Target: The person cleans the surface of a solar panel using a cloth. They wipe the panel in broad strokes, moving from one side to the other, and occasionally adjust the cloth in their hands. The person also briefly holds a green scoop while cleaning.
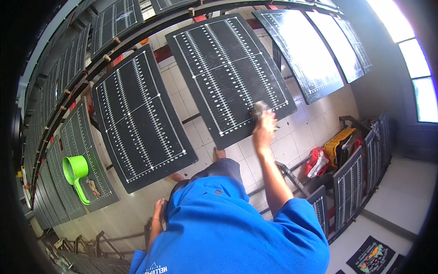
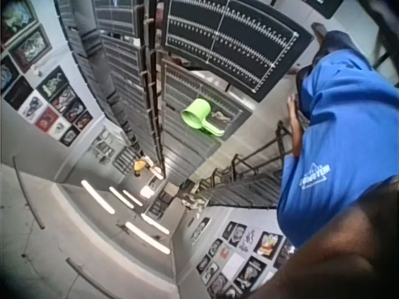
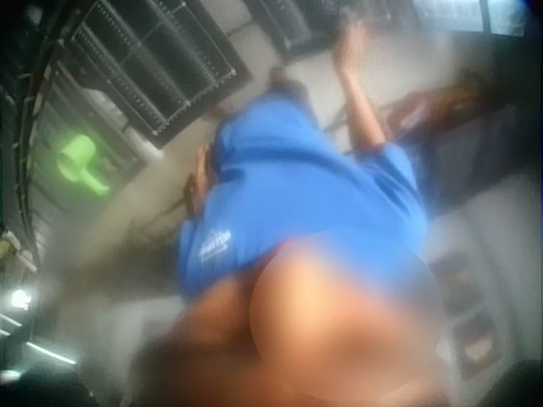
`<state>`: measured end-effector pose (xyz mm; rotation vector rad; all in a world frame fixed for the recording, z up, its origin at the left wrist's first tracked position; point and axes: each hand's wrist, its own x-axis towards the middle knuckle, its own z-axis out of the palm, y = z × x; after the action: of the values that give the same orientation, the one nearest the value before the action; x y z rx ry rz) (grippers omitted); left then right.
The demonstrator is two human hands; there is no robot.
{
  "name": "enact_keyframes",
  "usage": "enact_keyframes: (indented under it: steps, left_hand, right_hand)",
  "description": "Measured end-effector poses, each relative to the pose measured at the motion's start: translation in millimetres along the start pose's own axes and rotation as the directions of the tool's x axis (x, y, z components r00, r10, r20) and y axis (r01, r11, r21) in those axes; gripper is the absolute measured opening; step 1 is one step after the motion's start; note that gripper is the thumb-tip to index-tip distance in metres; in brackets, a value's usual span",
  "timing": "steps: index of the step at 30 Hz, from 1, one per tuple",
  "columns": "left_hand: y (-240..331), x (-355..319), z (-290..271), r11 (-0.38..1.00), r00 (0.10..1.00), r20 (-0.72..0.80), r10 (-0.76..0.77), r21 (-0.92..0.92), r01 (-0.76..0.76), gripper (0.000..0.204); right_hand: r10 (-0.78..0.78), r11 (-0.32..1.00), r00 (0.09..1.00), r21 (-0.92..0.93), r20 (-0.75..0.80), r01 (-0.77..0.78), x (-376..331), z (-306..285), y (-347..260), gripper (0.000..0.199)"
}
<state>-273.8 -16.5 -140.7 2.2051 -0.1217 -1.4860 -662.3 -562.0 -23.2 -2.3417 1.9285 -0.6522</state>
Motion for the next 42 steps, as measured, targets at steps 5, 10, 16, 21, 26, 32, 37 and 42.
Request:
enact_keyframes:
  steps: [5,10,16,21,26,32,37,42]
  left_hand:
    - [18.3,3.6,-65.2,0.983,0.998,-0.002,0.059,-0.174,-0.058,0.036]
    - [-38.8,15.1,-151.1,0.957,1.0,-0.005,-0.002,-0.29,0.001,0.039]
    - [-139.7,28.8,-222.3,0.934,0.972,0.01,-0.236,-0.275,0.23,0.038]
    - [-127.4,30.3,-225.7,0.913,0.988,0.055,-0.143,-0.377,0.153,0.03]
    - [-176.3,30.0,-228.7,0.859,0.885,0.008,0.465,0.238,-0.454,0.021]
    - [-151.0,2.1,-242.5,0.988,0.988,-0.042,0.15,-0.036,-0.152,0.03]
    - [-141.2,-3.3,-257.6,0.931,0.992,-0.021,-0.121,-0.348,0.106,0.038]
    - [-151.6,-9.9,-256.4,0.912,0.981,-0.008,-0.194,-0.37,0.177,0.04]
  right_hand:
    - [-0.242,0.951,0.941,0.252,0.237,0.181,-113.0,-30.7,-157.8,0.042]
    - [0.158,0.835,0.916,0.444,0.37,-0.324,-135.9,-54.4,-184.2,0.034]
    - [0.253,0.399,0.965,0.902,0.064,-0.164,-67.0,-144.5,-315.5,0.07]
    - [0.041,0.76,0.885,0.561,0.464,-0.329,-75.9,-72.6,-280.5,0.062]
    - [-0.217,0.935,0.893,0.346,0.395,0.074,-108.3,6.3,-306.5,0.087]
    - [-0.495,0.863,0.782,0.322,0.379,0.39,-208.4,36.6,-468.8,0.081]
    - [-0.693,0.712,0.582,0.535,0.426,0.456,-251.2,21.4,-500.0,0.075]
    - [-0.336,0.93,0.911,-0.069,0.237,0.361,-176.3,-3.1,-327.9,0.064]
